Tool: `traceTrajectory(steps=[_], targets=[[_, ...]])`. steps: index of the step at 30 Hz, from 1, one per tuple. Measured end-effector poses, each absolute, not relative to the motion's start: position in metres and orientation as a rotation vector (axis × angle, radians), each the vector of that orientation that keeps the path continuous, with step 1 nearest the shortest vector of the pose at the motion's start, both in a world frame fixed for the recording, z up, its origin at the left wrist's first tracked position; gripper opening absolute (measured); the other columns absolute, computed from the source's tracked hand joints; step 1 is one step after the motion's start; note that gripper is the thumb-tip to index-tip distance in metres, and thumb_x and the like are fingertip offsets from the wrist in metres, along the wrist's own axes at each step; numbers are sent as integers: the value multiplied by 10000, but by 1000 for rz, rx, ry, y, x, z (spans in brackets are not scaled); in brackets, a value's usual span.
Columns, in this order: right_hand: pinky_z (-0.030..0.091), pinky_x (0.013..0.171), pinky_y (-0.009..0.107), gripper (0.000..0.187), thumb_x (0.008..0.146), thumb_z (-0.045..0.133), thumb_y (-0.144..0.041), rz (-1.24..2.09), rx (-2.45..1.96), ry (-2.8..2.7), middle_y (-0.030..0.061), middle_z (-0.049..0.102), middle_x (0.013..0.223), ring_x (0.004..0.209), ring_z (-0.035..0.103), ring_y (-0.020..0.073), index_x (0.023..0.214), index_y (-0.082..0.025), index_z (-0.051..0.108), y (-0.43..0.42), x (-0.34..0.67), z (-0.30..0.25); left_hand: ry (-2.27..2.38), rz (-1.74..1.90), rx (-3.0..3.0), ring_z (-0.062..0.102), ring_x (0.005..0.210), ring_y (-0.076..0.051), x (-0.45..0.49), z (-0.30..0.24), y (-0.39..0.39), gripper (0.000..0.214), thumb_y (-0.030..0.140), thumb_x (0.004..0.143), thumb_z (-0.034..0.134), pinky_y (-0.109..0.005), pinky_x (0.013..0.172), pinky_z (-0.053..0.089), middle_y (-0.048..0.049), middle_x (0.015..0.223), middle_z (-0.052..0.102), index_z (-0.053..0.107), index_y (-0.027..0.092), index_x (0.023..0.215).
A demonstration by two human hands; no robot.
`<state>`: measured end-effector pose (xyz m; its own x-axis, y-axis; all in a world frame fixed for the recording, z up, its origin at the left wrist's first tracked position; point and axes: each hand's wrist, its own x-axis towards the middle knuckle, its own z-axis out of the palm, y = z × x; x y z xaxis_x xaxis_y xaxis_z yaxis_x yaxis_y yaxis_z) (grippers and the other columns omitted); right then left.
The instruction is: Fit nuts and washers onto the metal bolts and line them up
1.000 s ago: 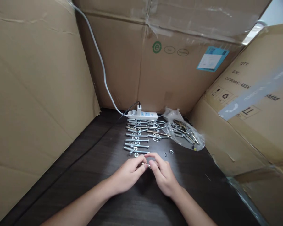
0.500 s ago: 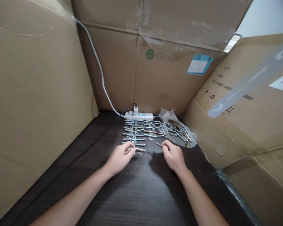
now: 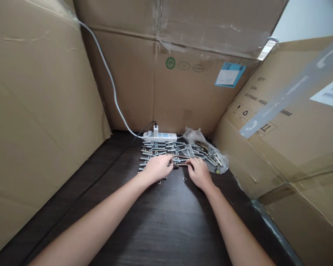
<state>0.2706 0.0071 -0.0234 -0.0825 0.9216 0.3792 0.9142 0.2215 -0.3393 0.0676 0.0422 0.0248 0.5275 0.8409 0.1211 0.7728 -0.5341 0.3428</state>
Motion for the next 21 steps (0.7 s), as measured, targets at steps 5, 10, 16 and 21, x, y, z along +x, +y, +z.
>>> traceTrajectory(steps=[5, 10, 16, 21], targets=[[374, 831, 348, 211, 823, 453, -126, -1, -1689, -1953, 59, 625, 915, 925, 490, 236, 911, -211, 625, 8, 271, -26, 1382, 284, 2575, 619, 862, -230, 72, 22, 50, 193, 264, 823, 473, -320, 775, 441, -82, 943, 659, 626, 200, 920], [393, 836, 341, 223, 845, 448, -142, -40, -1685, -1924, 65, 610, 942, 946, 486, 231, 939, -216, 637, 7, 269, -25, 1411, 257, 2619, 621, 852, -253, 75, 19, 51, 197, 226, 833, 443, -357, 765, 450, -113, 944, 636, 616, 164, 903], [400, 849, 342, 228, 847, 440, -157, -84, -1641, -1850, 80, 601, 944, 947, 496, 230, 964, -197, 631, 4, 267, -21, 1371, 304, 2669, 585, 911, -232, 86, 17, 33, 235, 200, 865, 399, -347, 803, 446, -114, 1032, 574, 556, 165, 1036], [398, 817, 311, 218, 819, 427, -117, -55, -1586, -1863, 61, 618, 872, 889, 515, 211, 875, -192, 624, -1, 266, -16, 1051, 365, 2775, 505, 984, -245, 102, 2, 19, 205, 109, 849, 379, -379, 867, 417, -121, 1000, 543, 569, 152, 916]])
